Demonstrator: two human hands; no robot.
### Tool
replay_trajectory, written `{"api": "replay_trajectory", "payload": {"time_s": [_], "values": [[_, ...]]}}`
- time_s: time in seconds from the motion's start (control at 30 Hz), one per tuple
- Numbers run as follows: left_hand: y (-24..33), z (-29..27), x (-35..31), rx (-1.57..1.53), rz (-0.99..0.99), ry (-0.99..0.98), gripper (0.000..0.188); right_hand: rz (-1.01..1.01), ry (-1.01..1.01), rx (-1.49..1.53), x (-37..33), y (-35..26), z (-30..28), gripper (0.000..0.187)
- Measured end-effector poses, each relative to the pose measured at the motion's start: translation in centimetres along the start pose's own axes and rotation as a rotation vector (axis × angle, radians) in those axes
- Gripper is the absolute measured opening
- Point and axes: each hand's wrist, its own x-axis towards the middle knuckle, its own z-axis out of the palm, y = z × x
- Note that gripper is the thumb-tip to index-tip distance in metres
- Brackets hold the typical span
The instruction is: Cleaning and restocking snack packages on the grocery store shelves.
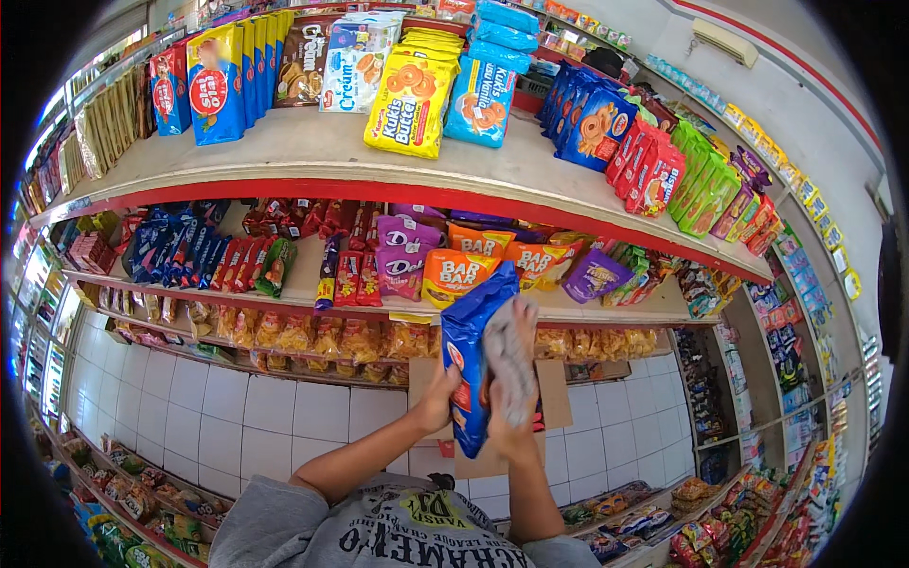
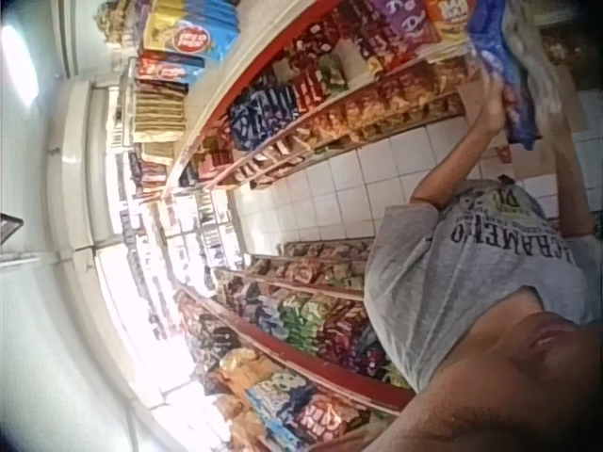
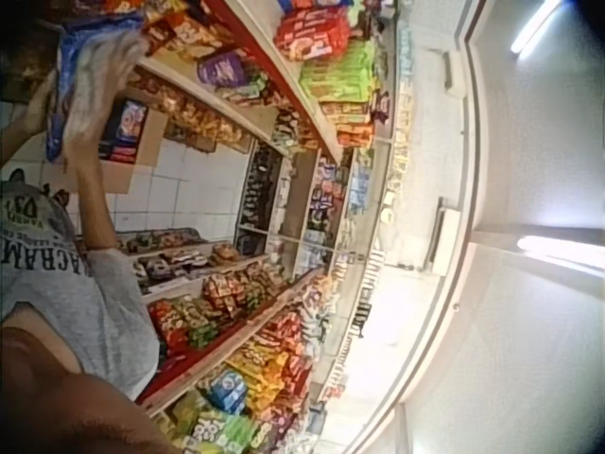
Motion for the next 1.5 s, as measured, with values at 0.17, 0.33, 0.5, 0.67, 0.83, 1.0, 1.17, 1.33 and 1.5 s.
{"api": "replay_trajectory", "payload": {"time_s": [0.17,0.33,0.5,0.67,0.83,1.0,1.17,1.33,1.5], "values": [[1.4,0.9,2.1,-0.189,0.072,0.18,0.059,0.002,-0.091,0.135,-0.5,-0.5,0.4,0.044],[2.5,1.5,2.6,-0.158,0.157,0.351,0.059,0.023,-0.102,0.137,-3.3,-0.8,1.4,0.049],[4.7,4.4,2.8,0.129,0.239,0.096,0.077,0.141,-0.06,0.428,-2.1,1.7,-1.9,0.055],[1.6,0.1,2.0,0.466,0.082,-0.003,0.102,0.531,0.202,0.883,-1.6,-0.9,-3.2,0.05],[-0.5,0.5,2.2,-0.025,-0.013,0.257,0.086,0.147,0.033,0.192,-3.0,0.6,-3.4,0.049],[2.3,-0.3,2.9,0.119,0.053,0.308,0.076,0.01,-0.381,-0.084,-1.9,-4.2,-5.4,0.055],[2.7,1.6,2.5,0.481,0.18,0.135,0.085,-0.015,-0.027,-0.161,0.1,-4.1,-4.2,0.068],[4.0,1.6,2.7,0.494,0.196,0.272,0.083,-0.029,-0.139,-0.207,0.4,-3.9,-3.9,0.072],[5.4,1.7,3.3,0.485,0.255,0.268,0.082,0.045,-0.153,-0.134,-3.2,-2.6,-2.8,0.067]]}}
